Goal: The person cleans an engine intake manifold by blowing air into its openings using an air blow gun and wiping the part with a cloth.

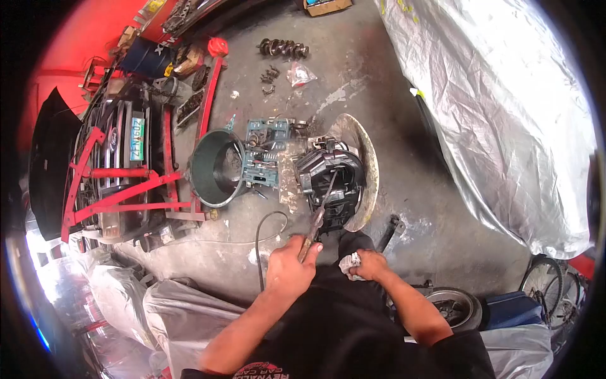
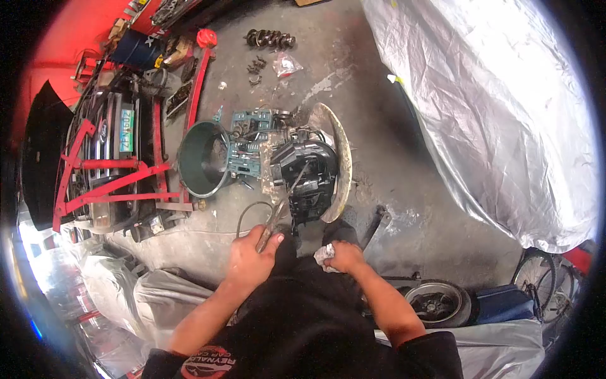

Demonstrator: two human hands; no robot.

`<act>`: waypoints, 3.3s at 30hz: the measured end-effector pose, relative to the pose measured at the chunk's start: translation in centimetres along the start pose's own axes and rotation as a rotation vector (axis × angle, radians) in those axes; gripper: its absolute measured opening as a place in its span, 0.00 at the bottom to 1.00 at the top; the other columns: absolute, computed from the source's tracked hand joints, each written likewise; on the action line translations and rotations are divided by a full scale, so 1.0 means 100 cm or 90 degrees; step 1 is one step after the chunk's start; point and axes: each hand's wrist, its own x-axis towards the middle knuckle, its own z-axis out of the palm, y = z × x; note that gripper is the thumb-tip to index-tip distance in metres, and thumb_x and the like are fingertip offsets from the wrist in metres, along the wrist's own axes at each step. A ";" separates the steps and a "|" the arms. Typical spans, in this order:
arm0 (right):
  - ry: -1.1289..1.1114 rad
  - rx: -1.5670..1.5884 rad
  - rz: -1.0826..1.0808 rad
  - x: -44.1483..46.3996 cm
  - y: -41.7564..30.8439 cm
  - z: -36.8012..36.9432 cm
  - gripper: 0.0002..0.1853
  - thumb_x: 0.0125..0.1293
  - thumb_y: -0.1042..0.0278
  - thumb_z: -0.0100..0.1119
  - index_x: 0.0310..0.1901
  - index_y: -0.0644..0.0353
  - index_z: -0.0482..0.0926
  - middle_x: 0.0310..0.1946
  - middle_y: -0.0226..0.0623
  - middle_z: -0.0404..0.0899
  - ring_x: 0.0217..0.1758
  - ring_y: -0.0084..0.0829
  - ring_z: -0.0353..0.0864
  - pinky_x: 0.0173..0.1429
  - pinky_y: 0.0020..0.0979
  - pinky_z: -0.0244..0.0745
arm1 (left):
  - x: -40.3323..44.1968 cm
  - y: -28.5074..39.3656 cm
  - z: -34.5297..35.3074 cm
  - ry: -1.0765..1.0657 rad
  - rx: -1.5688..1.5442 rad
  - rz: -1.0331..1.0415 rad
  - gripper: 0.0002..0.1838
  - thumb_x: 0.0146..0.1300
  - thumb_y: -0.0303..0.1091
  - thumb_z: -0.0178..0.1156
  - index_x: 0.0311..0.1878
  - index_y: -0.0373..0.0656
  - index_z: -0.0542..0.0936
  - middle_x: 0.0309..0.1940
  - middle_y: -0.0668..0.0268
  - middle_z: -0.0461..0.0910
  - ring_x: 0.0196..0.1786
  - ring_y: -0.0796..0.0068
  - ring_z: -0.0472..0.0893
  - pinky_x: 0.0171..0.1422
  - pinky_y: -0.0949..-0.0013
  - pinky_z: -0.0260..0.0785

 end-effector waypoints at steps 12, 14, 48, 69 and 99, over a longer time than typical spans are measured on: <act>0.243 -0.186 -0.307 0.010 -0.079 -0.038 0.25 0.48 0.55 0.71 0.47 0.59 0.84 0.56 0.43 0.78 0.72 0.52 0.65 0.72 0.49 0.62 | 0.024 0.023 -0.015 -0.083 0.170 -0.019 0.22 0.67 0.47 0.66 0.41 0.33 0.80 0.33 0.42 0.83 0.41 0.37 0.83 0.46 0.44 0.75; 0.253 -0.186 -0.330 0.012 -0.082 -0.034 0.24 0.47 0.57 0.71 0.47 0.59 0.84 0.56 0.43 0.76 0.72 0.53 0.65 0.72 0.49 0.62 | 0.038 0.024 -0.016 -0.078 0.159 -0.042 0.23 0.66 0.48 0.67 0.41 0.32 0.82 0.33 0.41 0.83 0.43 0.38 0.83 0.48 0.45 0.74; 0.610 -0.139 -0.345 0.085 -0.061 -0.025 0.18 0.57 0.70 0.63 0.52 0.57 0.80 0.58 0.40 0.75 0.65 0.45 0.73 0.65 0.48 0.68 | 0.036 0.042 -0.093 -0.155 0.013 -0.099 0.21 0.65 0.46 0.69 0.37 0.33 0.81 0.33 0.43 0.83 0.41 0.38 0.82 0.48 0.49 0.73; 0.483 -0.138 -0.326 0.039 -0.083 -0.038 0.15 0.61 0.69 0.59 0.50 0.57 0.81 0.58 0.37 0.76 0.65 0.42 0.73 0.65 0.44 0.70 | 0.022 0.068 -0.080 -0.197 0.074 0.027 0.20 0.66 0.44 0.67 0.45 0.33 0.82 0.32 0.41 0.82 0.41 0.35 0.82 0.48 0.47 0.73; 0.538 -0.532 -0.066 0.081 -0.103 -0.112 0.19 0.44 0.71 0.70 0.42 0.50 0.85 0.45 0.34 0.77 0.56 0.42 0.73 0.55 0.42 0.73 | -0.004 -0.217 -0.156 -0.229 -0.192 0.129 0.18 0.64 0.44 0.71 0.49 0.41 0.83 0.41 0.47 0.85 0.47 0.48 0.86 0.50 0.57 0.76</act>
